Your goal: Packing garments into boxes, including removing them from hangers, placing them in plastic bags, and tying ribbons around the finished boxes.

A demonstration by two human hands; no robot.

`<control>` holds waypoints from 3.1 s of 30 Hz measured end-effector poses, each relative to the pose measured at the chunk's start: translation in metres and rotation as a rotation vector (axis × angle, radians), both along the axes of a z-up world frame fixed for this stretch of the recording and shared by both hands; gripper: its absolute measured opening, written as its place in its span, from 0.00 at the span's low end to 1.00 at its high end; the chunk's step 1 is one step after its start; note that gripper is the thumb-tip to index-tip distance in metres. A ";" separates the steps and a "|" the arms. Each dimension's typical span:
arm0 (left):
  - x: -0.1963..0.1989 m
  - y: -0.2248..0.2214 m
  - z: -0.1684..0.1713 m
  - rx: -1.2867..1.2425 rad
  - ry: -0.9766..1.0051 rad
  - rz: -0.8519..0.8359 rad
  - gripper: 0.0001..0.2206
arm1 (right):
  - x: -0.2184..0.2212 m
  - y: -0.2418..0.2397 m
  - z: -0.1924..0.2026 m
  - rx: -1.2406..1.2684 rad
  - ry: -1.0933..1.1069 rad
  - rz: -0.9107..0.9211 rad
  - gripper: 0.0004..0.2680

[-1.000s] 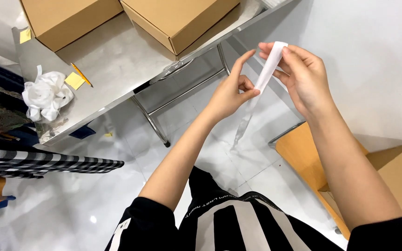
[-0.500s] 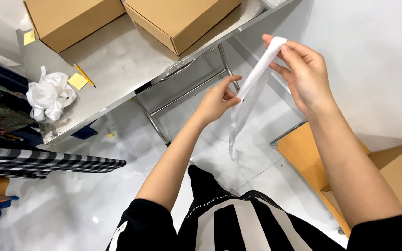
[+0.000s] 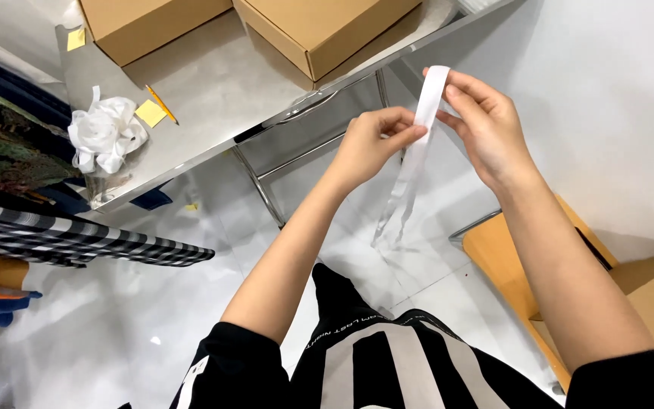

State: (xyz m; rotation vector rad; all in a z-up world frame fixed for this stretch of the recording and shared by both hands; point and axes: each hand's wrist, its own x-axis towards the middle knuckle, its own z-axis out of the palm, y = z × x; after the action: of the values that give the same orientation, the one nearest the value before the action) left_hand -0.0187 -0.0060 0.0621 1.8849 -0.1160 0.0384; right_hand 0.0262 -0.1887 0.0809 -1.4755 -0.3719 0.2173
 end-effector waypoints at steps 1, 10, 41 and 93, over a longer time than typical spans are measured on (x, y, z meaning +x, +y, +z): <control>0.001 -0.001 0.001 0.000 0.000 0.003 0.06 | 0.000 0.001 -0.002 0.000 0.000 0.003 0.12; 0.010 0.001 -0.001 -0.052 -0.216 0.172 0.05 | -0.006 0.011 -0.018 0.036 0.073 0.092 0.12; 0.005 0.002 -0.037 -0.363 0.044 -0.240 0.16 | 0.002 0.008 0.022 -0.107 -0.100 0.055 0.15; -0.067 0.029 0.010 -0.159 0.247 -0.145 0.45 | -0.020 0.047 0.030 0.009 -0.016 0.326 0.15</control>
State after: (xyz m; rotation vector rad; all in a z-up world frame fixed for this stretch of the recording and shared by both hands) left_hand -0.0859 0.0228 0.0717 1.7039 -0.0773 -0.2757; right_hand 0.0060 -0.1412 0.1111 -1.4031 -0.6258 0.4635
